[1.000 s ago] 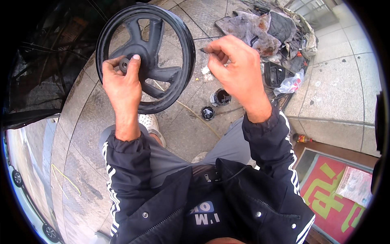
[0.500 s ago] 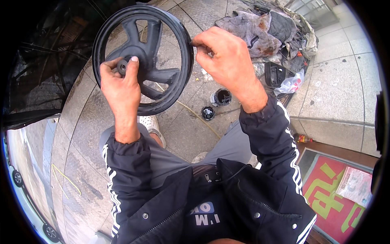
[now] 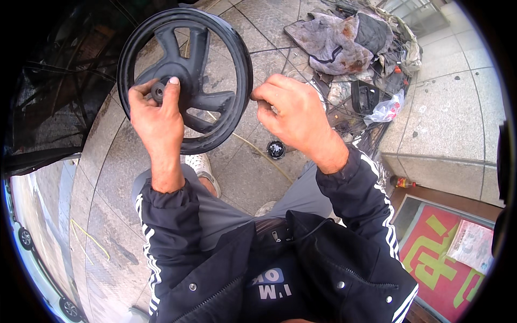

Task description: The person holds a black plastic wheel hub in their left hand and uses a small brush in their right hand to apply black paint to the rim. They repeatedly dip the brush into a small container of paint on the floor and carefully coat the edges of the wheel.

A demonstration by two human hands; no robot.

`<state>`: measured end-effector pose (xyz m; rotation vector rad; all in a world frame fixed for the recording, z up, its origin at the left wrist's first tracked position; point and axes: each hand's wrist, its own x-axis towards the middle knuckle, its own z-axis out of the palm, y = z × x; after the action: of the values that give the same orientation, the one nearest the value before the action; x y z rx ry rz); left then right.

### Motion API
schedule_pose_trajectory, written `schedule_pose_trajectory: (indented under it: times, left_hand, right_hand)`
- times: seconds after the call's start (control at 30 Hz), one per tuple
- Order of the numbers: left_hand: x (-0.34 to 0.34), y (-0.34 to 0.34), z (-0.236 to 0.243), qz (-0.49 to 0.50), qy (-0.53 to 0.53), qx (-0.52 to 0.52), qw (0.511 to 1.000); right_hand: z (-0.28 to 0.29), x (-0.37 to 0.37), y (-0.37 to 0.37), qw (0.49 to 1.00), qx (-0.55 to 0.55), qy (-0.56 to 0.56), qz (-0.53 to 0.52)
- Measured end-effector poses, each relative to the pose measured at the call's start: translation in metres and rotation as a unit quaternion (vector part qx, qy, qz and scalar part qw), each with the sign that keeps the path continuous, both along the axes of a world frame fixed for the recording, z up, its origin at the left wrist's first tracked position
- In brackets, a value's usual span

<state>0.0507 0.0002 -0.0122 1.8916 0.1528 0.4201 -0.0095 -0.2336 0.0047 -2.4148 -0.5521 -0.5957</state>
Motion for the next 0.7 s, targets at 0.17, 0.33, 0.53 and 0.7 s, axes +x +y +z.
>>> schedule_pose_trajectory:
  times: [0.17,0.33,0.53,0.7]
  left_hand:
    - [0.003,0.0,-0.004,-0.002,-0.009,-0.042,0.999]
    - [0.006,-0.005,-0.006,-0.001,-0.026,-0.051,0.998]
    - [0.005,-0.012,-0.004,0.002,-0.023,-0.062,0.998]
    - [0.009,-0.013,-0.008,0.014,-0.037,-0.03,0.999]
  right_hand:
    - [-0.005,-0.013,0.0,0.995,0.068,0.068,0.015]
    - [0.013,-0.002,-0.011,0.97,0.218,0.09,-0.064]
    - [0.021,0.014,-0.013,0.969,0.236,0.06,-0.048]
    - [0.012,-0.013,-0.014,0.979,0.153,0.133,-0.008]
